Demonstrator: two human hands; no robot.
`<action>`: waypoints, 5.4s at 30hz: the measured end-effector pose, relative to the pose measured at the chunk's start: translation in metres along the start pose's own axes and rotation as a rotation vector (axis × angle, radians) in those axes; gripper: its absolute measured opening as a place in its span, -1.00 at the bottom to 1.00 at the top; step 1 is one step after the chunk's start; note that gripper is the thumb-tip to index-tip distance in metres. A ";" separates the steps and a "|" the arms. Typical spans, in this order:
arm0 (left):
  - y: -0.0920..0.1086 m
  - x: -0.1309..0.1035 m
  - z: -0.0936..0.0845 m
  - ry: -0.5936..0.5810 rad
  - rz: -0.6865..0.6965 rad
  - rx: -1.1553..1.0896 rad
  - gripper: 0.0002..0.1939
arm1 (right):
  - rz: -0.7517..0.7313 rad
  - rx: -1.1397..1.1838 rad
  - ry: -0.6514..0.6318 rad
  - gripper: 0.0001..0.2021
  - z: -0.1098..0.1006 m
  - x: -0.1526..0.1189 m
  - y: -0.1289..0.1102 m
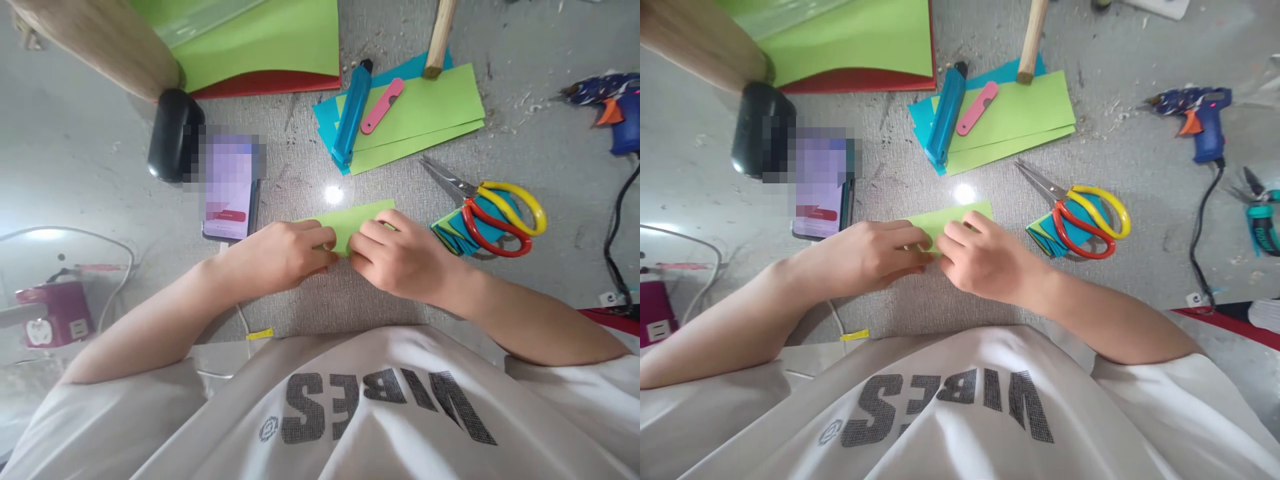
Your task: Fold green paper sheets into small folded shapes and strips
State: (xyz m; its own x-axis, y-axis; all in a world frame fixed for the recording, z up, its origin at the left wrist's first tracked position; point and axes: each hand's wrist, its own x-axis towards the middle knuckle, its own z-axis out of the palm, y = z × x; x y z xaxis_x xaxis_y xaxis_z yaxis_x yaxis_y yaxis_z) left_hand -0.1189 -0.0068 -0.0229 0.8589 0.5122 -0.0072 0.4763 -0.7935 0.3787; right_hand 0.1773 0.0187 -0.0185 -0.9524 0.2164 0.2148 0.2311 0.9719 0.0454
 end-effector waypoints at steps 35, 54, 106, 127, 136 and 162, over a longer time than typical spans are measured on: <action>-0.006 -0.005 -0.019 -0.115 -0.465 0.248 -0.77 | 0.113 0.096 -0.322 -0.58 0.005 0.021 0.008; 0.093 -0.054 0.044 0.367 -0.129 0.551 -0.61 | -0.061 0.036 0.090 -0.55 0.002 -0.056 -0.036; 0.132 -0.059 0.119 0.807 -0.450 -0.070 -0.78 | 0.296 0.053 0.304 -0.63 0.027 -0.140 -0.096; 0.135 -0.054 0.127 0.748 -0.838 -0.034 -0.75 | 0.657 0.073 0.043 -0.71 0.006 -0.118 -0.100; 0.133 -0.060 0.132 0.778 -0.475 0.177 -0.69 | 0.432 0.055 0.172 -0.59 0.013 -0.121 -0.103; 0.137 -0.052 0.126 0.766 -0.637 -0.026 -0.74 | 0.655 0.108 0.188 -0.72 0.019 -0.150 -0.105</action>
State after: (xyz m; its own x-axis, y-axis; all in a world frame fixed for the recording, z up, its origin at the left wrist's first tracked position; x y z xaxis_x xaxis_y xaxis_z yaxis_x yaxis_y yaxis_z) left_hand -0.0743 -0.1830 -0.0869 0.0866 0.9212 0.3792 0.7939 -0.2938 0.5324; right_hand 0.2918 -0.1145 -0.0744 -0.5706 0.7517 0.3306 0.7165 0.6525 -0.2469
